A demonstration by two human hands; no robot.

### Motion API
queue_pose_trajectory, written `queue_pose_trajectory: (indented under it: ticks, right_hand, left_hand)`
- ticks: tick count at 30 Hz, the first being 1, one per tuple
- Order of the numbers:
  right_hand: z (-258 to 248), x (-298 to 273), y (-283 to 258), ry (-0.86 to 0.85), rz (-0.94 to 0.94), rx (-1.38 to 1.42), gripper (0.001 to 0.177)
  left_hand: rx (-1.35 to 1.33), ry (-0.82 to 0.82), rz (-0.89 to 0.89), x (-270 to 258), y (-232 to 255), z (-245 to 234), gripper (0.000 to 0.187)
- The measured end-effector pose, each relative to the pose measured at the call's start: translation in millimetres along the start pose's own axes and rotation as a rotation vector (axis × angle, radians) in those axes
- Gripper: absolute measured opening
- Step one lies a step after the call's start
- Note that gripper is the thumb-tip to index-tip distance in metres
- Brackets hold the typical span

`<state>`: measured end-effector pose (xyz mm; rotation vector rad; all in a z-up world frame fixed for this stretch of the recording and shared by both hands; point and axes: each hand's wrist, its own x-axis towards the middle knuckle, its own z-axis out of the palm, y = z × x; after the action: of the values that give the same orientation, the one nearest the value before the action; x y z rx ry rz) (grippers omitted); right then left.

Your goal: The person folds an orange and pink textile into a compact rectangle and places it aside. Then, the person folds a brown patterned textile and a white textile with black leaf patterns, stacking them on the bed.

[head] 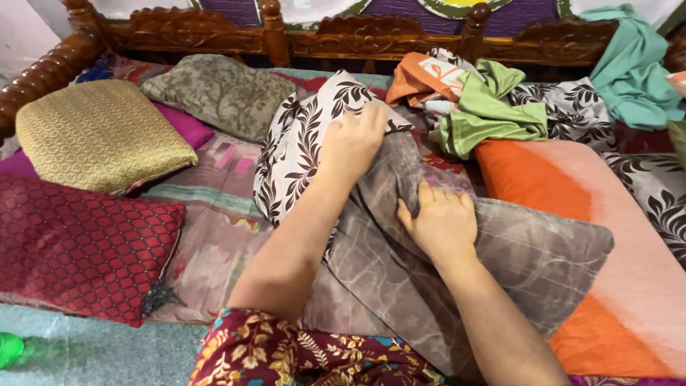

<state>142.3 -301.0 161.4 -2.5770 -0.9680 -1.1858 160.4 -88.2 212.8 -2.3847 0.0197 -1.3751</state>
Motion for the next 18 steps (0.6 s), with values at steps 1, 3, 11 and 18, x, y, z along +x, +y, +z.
queue_pose_trajectory:
  ticks: [1,3,11,18]
  right_hand:
    - [0.1,0.0,0.0,-0.008,0.002,0.000,0.050]
    - [0.4,1.2,0.4,-0.005,0.001,0.001,0.049]
    - [-7.1,-3.7,-4.0,0.058,-0.055,0.079,0.042]
    - [30.1,-10.8,15.5,-0.007,0.050,0.105,0.037]
  left_hand:
    - [-0.083,0.031,0.004,13.0,6.7,-2.9,0.029]
    - [-0.270,0.028,-0.016,33.9,21.8,-6.8,0.028]
    - [-0.261,-0.594,-0.041,56.2,43.3,32.1,0.028]
    - [-0.528,-0.410,0.282,24.9,101.5,38.5,0.021]
